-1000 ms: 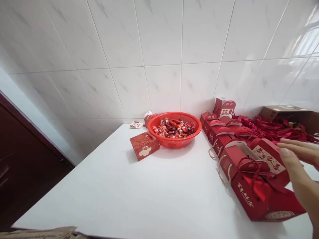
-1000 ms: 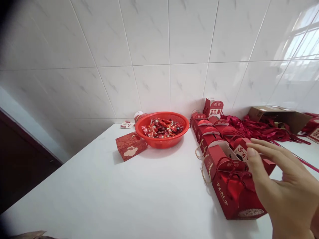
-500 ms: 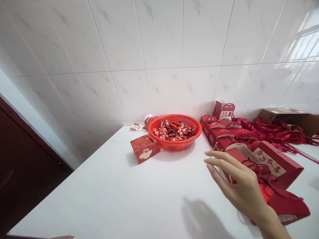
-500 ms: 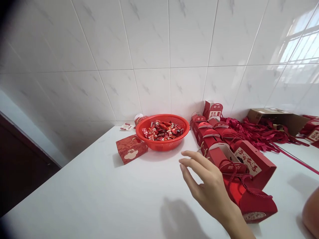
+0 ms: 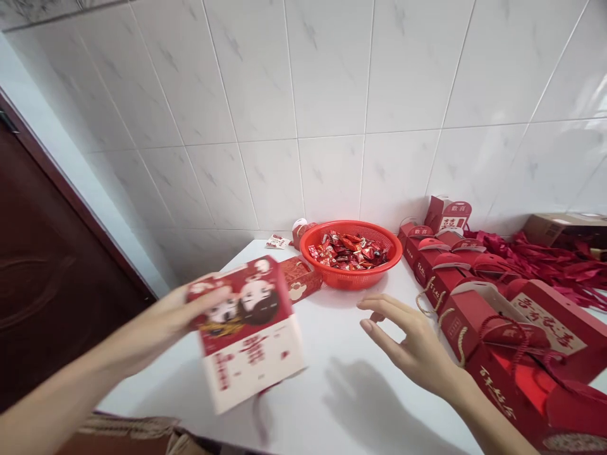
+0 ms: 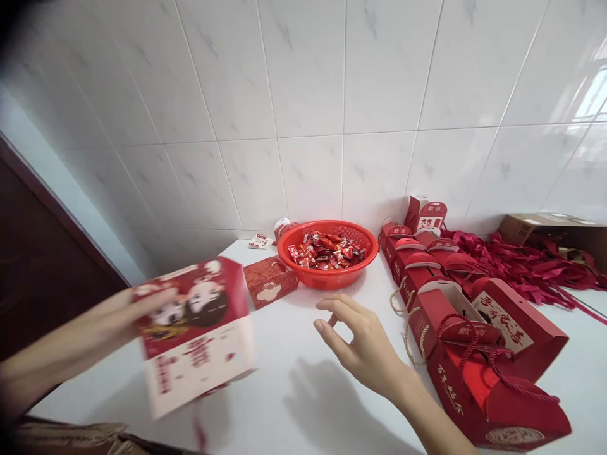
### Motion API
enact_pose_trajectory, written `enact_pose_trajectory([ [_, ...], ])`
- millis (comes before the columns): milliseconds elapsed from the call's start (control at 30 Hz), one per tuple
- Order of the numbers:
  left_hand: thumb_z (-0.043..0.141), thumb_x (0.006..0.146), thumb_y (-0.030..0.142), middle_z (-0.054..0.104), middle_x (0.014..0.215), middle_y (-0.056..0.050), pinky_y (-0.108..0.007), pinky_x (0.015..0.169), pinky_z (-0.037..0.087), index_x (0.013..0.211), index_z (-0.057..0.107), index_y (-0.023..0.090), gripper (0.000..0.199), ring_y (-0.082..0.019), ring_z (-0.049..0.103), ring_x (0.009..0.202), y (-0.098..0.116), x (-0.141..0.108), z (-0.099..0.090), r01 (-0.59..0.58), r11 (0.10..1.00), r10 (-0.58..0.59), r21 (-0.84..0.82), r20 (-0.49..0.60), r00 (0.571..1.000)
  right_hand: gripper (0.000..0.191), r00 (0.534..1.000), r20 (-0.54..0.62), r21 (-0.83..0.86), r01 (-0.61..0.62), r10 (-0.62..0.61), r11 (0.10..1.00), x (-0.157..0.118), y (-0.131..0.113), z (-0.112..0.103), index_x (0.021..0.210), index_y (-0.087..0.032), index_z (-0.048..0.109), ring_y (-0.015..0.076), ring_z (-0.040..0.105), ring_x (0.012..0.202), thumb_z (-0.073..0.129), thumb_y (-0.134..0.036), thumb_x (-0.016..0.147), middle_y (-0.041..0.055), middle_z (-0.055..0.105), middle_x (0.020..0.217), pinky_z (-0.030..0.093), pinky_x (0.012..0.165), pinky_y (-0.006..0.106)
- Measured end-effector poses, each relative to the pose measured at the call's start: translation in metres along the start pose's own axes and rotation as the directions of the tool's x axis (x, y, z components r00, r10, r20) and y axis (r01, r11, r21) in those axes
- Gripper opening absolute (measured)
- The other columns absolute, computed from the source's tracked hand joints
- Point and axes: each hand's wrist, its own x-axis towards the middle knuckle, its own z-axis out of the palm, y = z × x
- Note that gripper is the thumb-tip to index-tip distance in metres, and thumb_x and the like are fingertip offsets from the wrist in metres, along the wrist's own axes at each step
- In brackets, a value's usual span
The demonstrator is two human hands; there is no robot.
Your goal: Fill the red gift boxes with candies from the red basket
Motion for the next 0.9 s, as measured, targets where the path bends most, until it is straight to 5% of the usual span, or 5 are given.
enact_pose_trajectory([
  [133, 0.080, 0.071, 0.060, 0.075, 0.115, -0.010, -0.038, 0.085, 0.057, 0.119, 0.067, 0.020, 0.064, -0.031, 0.069, 0.105, -0.004, 0.023, 0.054, 0.037, 0.996, -0.013, -0.085, 0.266, 0.964, 0.028, 0.990, 0.123, 0.136, -0.081, 0.064, 0.987, -0.001, 0.006, 0.012, 0.107, -0.022, 0.073, 0.0177, 0.070, 0.074, 0.063, -0.045, 0.094, 0.0043, 0.076, 0.089, 0.056, 0.066, 0.027],
  [300, 0.075, 0.077, 0.060, 0.073, 0.119, -0.011, -0.038, 0.088, 0.058, 0.121, 0.065, 0.019, 0.061, -0.028, 0.069, 0.105, -0.016, 0.037, 0.099, 0.095, 0.985, -0.049, -0.147, 0.290, 0.956, 0.042, 0.970, 0.205, 0.306, -0.187, 0.128, 0.933, -0.005, 0.018, 0.019, 0.102, -0.018, 0.074, 0.0176, 0.071, 0.074, 0.059, -0.057, 0.093, 0.0065, 0.079, 0.093, 0.058, 0.067, 0.027],
  [467, 0.073, 0.082, 0.056, 0.073, 0.120, -0.011, -0.036, 0.085, 0.059, 0.120, 0.065, 0.019, 0.054, -0.026, 0.070, 0.106, -0.028, 0.044, 0.109, 0.146, 0.966, -0.092, -0.215, 0.243, 0.966, 0.034, 0.977, 0.162, 0.393, -0.195, 0.141, 0.899, -0.007, 0.023, 0.013, 0.099, -0.018, 0.071, 0.0171, 0.069, 0.073, 0.053, -0.047, 0.099, 0.0058, 0.075, 0.088, 0.057, 0.071, 0.030],
  [633, 0.072, 0.083, 0.051, 0.074, 0.116, -0.011, -0.037, 0.083, 0.060, 0.120, 0.064, 0.020, 0.049, -0.024, 0.072, 0.095, -0.036, 0.048, 0.110, 0.226, 0.950, -0.177, -0.216, 0.223, 0.959, 0.010, 0.995, -0.032, 0.326, -0.080, 0.096, 0.942, -0.009, 0.022, 0.009, 0.101, -0.024, 0.067, 0.0181, 0.065, 0.082, 0.060, -0.027, 0.095, 0.0019, 0.069, 0.085, 0.053, 0.081, 0.033],
  [900, 0.068, 0.079, 0.064, 0.074, 0.115, -0.012, -0.034, 0.082, 0.058, 0.120, 0.067, 0.019, 0.060, -0.027, 0.071, 0.097, -0.040, 0.043, 0.110, 0.326, 0.945, -0.287, -0.021, 0.424, 0.859, 0.037, 0.955, -0.294, 0.133, 0.078, -0.036, 0.988, -0.017, 0.024, 0.015, 0.117, -0.029, 0.058, 0.0263, 0.047, 0.134, 0.073, -0.021, 0.085, 0.0096, 0.053, 0.139, 0.039, 0.108, 0.042],
])
